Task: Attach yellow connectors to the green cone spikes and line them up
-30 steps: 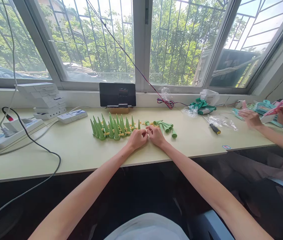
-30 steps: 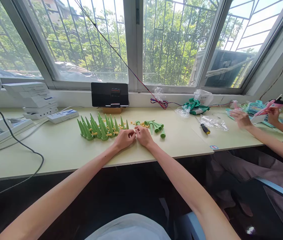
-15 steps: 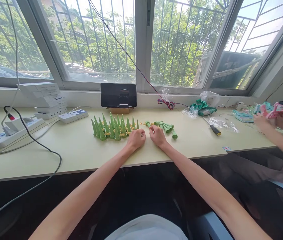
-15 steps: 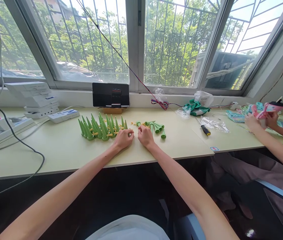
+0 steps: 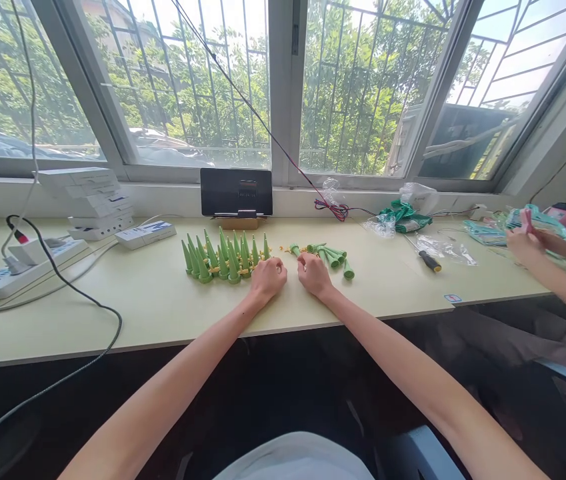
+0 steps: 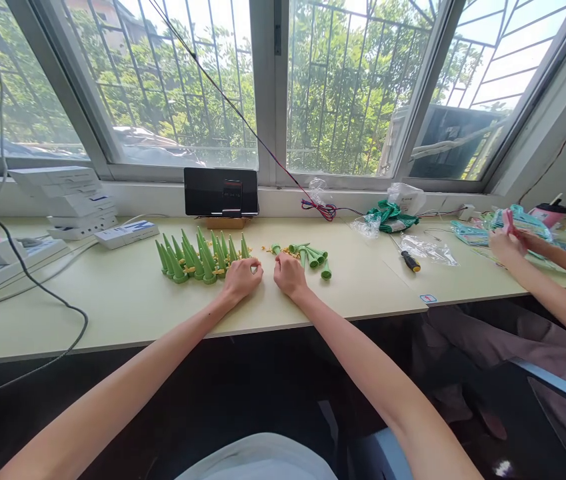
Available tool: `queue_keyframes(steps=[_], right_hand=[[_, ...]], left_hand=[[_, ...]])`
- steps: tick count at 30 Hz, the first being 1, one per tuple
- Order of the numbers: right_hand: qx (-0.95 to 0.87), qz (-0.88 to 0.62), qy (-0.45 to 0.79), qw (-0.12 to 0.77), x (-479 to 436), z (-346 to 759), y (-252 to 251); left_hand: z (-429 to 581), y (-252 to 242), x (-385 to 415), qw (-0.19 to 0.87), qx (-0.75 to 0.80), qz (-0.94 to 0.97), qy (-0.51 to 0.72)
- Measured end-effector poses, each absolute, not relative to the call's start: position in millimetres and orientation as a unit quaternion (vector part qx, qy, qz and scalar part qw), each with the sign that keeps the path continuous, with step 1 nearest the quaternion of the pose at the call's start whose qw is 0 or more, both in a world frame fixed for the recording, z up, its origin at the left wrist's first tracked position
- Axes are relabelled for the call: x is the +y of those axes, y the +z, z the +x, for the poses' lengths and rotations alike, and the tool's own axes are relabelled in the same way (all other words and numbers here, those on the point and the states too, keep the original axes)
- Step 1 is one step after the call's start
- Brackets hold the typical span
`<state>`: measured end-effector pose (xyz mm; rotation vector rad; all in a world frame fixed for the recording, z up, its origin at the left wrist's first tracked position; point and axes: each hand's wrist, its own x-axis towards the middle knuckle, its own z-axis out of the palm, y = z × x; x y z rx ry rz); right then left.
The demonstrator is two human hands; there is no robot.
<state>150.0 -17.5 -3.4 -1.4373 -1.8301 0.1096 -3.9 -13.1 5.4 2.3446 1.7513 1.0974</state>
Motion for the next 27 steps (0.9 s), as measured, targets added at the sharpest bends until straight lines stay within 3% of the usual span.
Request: queue_keyframes(steps=[8,20,27], right_hand=[[-0.727,-0.595,0.004,0.342,-19,146,3],[-0.707,-0.670,-0.045,0.220,11,145,5],[-0.699,-0.682,-0.040,0.212,12,146,3]], left_hand=[[2,10,-21,0.066,0.391,0.855,0.333],[2,7,-17,0.052,0.377,0.849,0.366],[1,6,-16,0.062,0.394,0.841,0.365]])
